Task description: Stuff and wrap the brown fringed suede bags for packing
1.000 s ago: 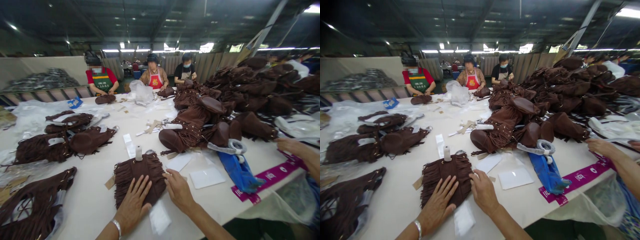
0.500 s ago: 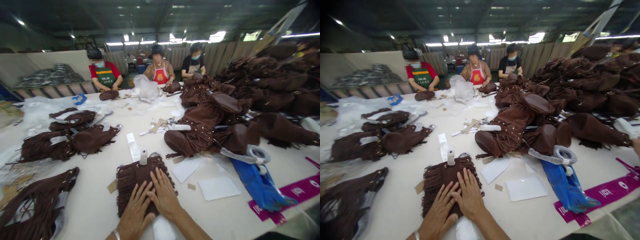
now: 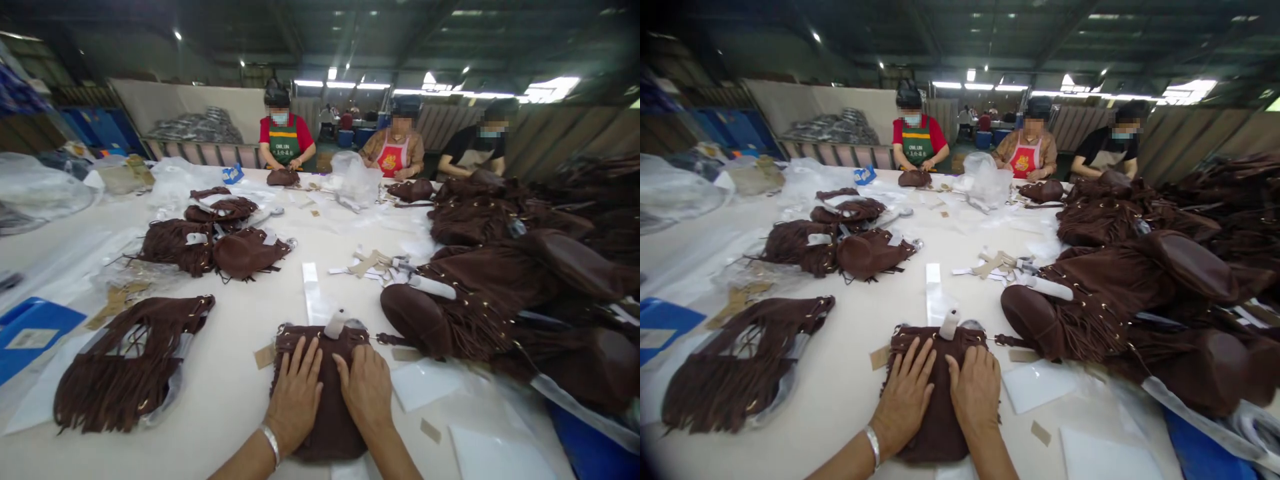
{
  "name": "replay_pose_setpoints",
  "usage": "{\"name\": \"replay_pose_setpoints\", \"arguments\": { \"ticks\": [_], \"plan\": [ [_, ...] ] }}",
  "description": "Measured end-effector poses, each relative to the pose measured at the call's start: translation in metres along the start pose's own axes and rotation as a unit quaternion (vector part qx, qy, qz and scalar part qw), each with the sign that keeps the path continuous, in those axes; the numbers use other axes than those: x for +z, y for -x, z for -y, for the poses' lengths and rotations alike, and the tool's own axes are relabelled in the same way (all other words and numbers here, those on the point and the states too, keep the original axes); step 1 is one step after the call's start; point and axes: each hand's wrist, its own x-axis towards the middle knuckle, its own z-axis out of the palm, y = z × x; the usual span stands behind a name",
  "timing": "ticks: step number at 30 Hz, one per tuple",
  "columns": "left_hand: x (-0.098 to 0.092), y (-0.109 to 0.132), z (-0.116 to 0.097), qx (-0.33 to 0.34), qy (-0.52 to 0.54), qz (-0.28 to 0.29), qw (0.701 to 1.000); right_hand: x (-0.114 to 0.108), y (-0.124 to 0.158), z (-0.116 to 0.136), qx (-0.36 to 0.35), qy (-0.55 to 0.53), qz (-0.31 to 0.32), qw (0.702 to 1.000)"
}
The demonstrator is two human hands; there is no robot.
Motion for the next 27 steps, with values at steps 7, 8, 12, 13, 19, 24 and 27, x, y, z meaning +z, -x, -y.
{"name": "replay_pose_setpoints", "arguments": {
  "ticks": [7,8,12,13,19,24,27],
  "plan": [
    [0.028,-0.003,0.011,-0.002,0.042,-0.010,0.999,0.021,0.004,-0.011,-0.048,0.003,0.067,0.997],
    [0.031,-0.004,0.012,-0.001,0.048,-0.014,0.999,0.022,0.004,-0.013,-0.047,0.005,0.077,0.996],
    [0.035,-0.006,0.013,-0.007,0.068,-0.023,0.997,0.023,0.002,-0.015,-0.031,0.006,0.089,0.996],
    [0.035,-0.006,0.012,-0.010,0.071,-0.022,0.997,0.023,0.001,-0.016,-0.026,0.007,0.092,0.995],
    [0.028,-0.006,0.008,-0.011,0.071,-0.006,0.997,0.024,0.002,-0.014,-0.001,0.008,0.093,0.996],
    [0.018,-0.001,0.005,0.013,0.049,-0.029,0.998,0.014,0.008,-0.012,0.022,0.022,0.055,0.998],
    [0.017,0.004,0.004,0.018,0.037,-0.046,0.998,-0.009,0.022,-0.022,0.056,0.081,0.054,0.994]
  ]
}}
